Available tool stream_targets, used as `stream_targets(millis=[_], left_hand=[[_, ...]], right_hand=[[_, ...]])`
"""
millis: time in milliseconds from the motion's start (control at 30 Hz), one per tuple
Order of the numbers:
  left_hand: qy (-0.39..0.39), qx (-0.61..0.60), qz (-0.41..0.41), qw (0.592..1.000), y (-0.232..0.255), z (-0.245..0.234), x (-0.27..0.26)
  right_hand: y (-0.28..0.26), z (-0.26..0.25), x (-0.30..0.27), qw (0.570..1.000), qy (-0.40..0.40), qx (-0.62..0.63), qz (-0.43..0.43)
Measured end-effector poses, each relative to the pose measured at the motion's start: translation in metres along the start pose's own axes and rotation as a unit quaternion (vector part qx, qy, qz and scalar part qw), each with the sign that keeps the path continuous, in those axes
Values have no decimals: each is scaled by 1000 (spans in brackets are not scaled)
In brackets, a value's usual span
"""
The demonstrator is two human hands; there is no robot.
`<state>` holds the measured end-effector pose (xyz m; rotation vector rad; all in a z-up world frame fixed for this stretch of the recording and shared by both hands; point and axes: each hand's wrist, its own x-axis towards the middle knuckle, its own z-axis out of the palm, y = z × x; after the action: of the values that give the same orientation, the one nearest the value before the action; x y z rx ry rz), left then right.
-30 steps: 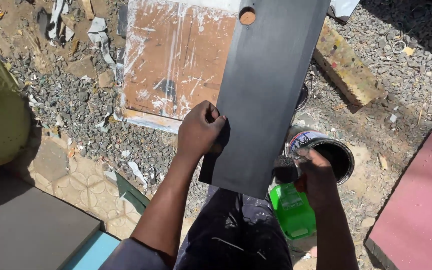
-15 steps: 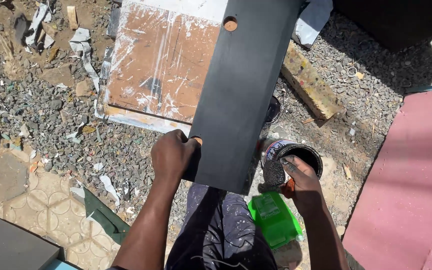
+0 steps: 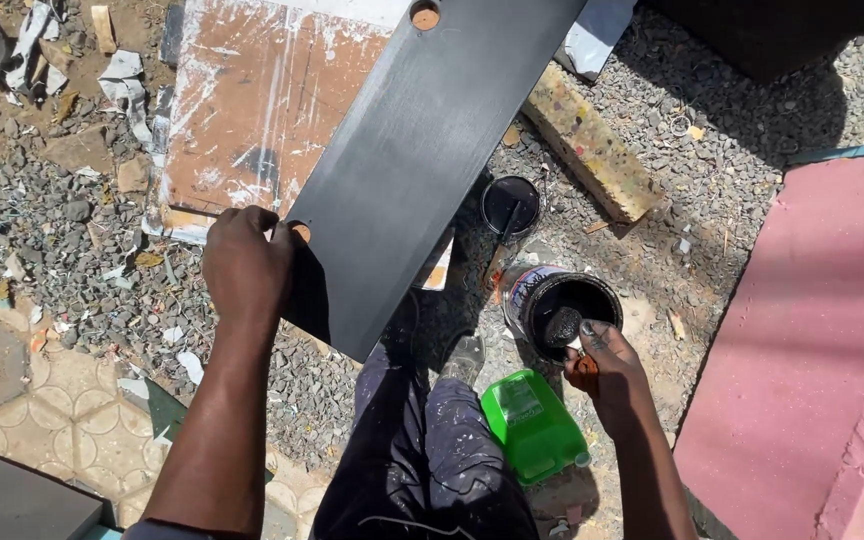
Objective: Applying black paint or stain to a wooden furniture panel using a sponge applicator
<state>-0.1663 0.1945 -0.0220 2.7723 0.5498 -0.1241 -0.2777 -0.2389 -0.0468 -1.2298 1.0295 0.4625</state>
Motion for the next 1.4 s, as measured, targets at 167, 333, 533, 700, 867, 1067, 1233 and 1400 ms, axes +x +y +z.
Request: stream_targets(millis=[167,333,533,700,867,1067,1233,1400], left_hand=[[3,-195,136,971,88,16,-88],[-289,-308,118,899,129,113,-166],[-493,-224,41,840,136,198,-196],[-506,-287,-72,810,146,215,-190],[-472,-384,-118,784,152,220,-198],[-412,-433,-151,787,135,287,-234],[-379,-471,-148,783,109,344,-258],[-298,-634,-215,680,94,371,-287]], right_hand=[[24,-25,44,980,78,-181,-42],[102,-63,183,866,139,-478,-34],[145,-61,273,806,135,-563,-122],[172,-67,302,781,164,-594,-104],[163,-58,297,797,158,-579,-65],[90,-26,213,964,112,-240,33],[135,-94,259,993,51,-41,96],[141,-108,261,992,5,-92,89]])
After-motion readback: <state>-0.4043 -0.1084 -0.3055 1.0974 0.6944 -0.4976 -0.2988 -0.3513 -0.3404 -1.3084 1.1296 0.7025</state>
